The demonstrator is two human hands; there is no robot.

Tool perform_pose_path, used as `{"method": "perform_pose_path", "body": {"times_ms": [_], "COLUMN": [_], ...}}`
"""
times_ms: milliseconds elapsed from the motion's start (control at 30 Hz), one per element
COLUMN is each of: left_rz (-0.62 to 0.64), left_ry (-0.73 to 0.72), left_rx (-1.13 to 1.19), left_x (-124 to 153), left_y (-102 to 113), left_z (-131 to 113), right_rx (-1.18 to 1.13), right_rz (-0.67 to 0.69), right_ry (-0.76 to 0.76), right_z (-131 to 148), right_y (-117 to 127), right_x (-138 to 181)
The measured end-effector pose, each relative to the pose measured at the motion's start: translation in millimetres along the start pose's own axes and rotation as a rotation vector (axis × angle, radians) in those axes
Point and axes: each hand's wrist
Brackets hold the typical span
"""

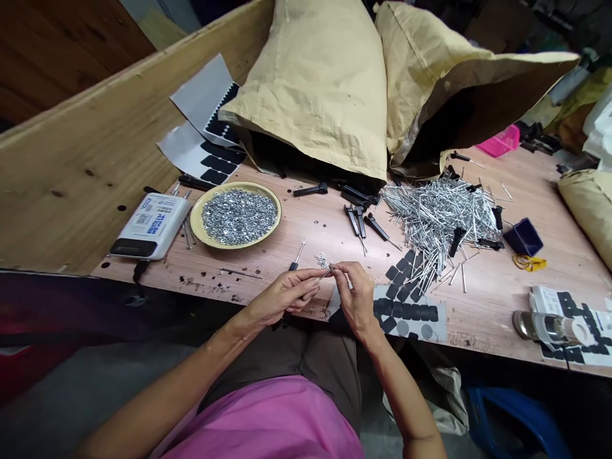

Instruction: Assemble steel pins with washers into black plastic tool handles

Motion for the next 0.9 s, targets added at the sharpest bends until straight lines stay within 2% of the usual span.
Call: {"method": "perform_pose_path", "body": {"times_ms": [167,300,533,700,767,900], "left_rz": [0.008,0.014,0.046,0.114,0.061,-0.114], "left_ry": [-0.007,0.010,0.003,0.082,0.047,-0.166], "left_rx": [0.000,-0.018,-0.095,-0.121,-0.149,-0.297], "left_x": [0,1,0,1,2,4], "left_y": [-2,-1,3,6,4,-3], "left_z": [-1,-2,-6,-7,-6,-5], "right_rx": [0.089,0.081,-0.066,-0.067,-0.031,-0.037], "right_rz": [-0.058,-0.018,0.046,0.143,0.152,0.081], "right_ry": [0.105,0.104,0.070,0.103,0.105,0.090], "right_z": [-2,-1,-4,-8,-7,-6], "right_y": [-4,-1,8,16,17,15], "right_x": [6,5,0,1,1,3]}}
Point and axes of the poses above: each hand's wrist, its own x-axis away from the middle knuckle, its own y-axis out of the back of the hand, z = x × y, and after that the axes turned 8 degrees about -z, right-handed
